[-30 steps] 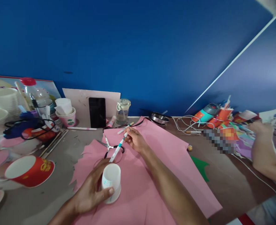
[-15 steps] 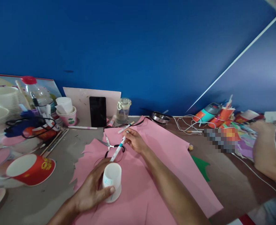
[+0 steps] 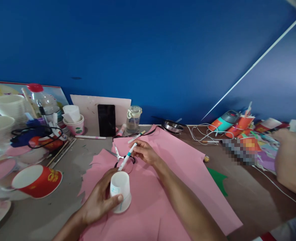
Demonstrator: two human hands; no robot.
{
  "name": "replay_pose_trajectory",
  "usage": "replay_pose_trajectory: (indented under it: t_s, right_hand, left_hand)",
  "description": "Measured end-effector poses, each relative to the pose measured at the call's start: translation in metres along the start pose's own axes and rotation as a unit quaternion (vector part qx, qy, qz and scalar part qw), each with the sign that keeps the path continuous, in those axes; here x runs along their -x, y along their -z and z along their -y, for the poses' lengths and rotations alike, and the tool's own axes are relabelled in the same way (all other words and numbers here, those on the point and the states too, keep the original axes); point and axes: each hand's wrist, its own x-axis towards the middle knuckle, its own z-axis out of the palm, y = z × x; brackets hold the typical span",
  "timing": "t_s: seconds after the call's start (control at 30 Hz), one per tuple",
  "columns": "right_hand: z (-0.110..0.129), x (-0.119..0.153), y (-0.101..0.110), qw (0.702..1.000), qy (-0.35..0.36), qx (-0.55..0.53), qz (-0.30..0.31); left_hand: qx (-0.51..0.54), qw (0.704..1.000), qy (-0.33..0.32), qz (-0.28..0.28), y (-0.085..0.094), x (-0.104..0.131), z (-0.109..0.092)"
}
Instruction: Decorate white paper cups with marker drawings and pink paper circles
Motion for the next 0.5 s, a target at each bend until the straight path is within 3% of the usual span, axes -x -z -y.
replay_pose_trajectory:
  t_s: [0.23, 0.5]
  right_hand:
    - [0.0, 0.0, 0.002, 1.0, -0.013, 0.017, 0.014]
    - [-0.007, -0.001, -0.008, 0.999, -0.005, 0.049, 0.001]
  left_hand:
    - [-0.006, 1.0, 0.004, -0.018, -0.001, 0.001, 0.005]
    - [-0.026, 0.999, -0.003, -0.021, -0.002, 0.001, -0.002]
